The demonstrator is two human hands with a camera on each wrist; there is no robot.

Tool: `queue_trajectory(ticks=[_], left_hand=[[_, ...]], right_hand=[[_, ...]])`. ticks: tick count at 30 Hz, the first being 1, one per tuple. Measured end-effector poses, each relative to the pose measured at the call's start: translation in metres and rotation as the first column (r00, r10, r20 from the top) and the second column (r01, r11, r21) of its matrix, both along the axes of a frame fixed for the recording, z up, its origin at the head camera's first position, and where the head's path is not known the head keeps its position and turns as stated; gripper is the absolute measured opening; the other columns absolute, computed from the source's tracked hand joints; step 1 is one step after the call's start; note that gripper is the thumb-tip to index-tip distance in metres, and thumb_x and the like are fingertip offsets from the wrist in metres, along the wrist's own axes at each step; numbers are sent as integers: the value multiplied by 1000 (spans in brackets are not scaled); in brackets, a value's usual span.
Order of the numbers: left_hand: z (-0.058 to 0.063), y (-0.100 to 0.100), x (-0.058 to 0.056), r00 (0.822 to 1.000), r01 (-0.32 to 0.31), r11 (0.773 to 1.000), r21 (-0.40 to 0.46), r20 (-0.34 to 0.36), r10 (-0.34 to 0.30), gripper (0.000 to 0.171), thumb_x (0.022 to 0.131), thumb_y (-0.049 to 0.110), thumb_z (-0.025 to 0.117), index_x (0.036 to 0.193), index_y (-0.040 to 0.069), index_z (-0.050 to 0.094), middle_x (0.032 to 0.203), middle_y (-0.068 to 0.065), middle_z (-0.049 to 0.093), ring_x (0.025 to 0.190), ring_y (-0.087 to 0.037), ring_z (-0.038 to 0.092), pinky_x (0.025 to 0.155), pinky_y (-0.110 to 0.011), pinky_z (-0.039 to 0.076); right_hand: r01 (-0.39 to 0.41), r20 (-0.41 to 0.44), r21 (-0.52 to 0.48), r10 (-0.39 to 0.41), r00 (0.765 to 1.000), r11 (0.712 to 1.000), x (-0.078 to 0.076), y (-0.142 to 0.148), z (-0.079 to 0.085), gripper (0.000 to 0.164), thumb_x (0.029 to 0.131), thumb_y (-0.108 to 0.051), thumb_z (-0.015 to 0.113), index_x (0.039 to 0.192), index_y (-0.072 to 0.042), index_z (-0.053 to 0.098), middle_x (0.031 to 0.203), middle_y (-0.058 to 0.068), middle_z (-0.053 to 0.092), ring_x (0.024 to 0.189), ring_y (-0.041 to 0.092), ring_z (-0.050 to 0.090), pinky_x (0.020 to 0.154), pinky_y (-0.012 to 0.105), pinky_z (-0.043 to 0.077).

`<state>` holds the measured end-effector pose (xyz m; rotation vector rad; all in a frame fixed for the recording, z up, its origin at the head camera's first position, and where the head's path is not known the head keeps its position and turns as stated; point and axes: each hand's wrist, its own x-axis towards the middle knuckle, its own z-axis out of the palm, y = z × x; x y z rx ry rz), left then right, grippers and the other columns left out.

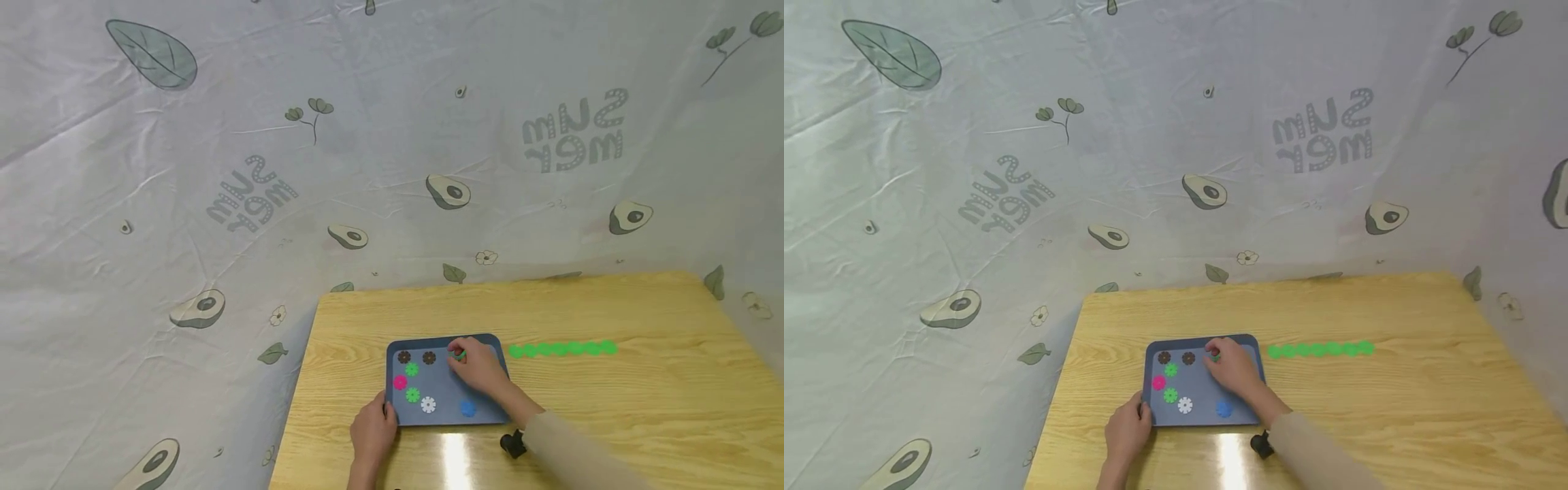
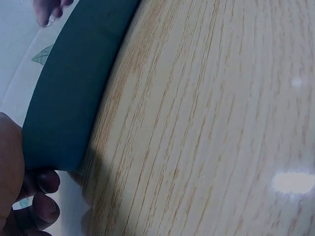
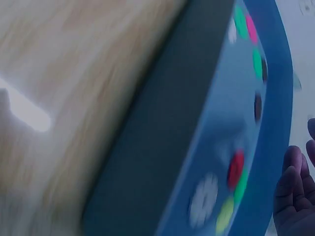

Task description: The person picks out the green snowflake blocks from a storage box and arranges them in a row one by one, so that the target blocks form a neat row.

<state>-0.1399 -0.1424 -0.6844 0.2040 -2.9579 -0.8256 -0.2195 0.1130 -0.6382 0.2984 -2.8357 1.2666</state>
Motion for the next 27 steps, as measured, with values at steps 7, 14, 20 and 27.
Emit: queue_trajectory(ticks=[7, 14, 20, 27], left_hand=[[2, 3, 0, 1000, 4, 1000, 14, 28, -4, 31, 98, 16, 62, 126, 9, 73, 93, -6, 76, 58, -12, 50, 51, -35, 39], [2, 1, -1, 1000, 17, 1000, 7, 21, -17, 33, 98, 17, 61, 128, 10, 73, 79, 0, 70, 52, -11, 45, 48, -32, 33], [0, 0, -1, 999, 26, 1000, 7, 47, -26, 34, 99, 18, 60, 129, 10, 72, 87, -2, 73, 54, -11, 47, 49, -33, 35], [-2, -1, -1, 1000, 6, 999, -40, 10, -6, 29, 96, 18, 63, 123, 13, 75, 92, -6, 76, 65, -17, 64, 52, -39, 44]], right_hand=[[-117, 2, -19, 117, 993, 993, 8, -48, -7, 19, 89, -14, 80, 105, -6, 74, 96, 3, 68, 85, 16, 61, 77, 39, 52], [-212, -3, 81, 213, 977, 974, 17, -73, -9, 28, 87, -20, 82, 105, -2, 72, 96, 9, 65, 86, 24, 62, 78, 45, 53], [-170, 27, 176, 168, 985, 970, 22, -80, -16, 33, 81, -24, 87, 102, -3, 71, 96, 8, 62, 85, 30, 64, 79, 48, 54], [-161, 24, 224, 160, 987, 961, 20, -86, -29, 37, 78, -32, 89, 98, -6, 71, 99, 9, 60, 84, 28, 64, 74, 46, 54]])
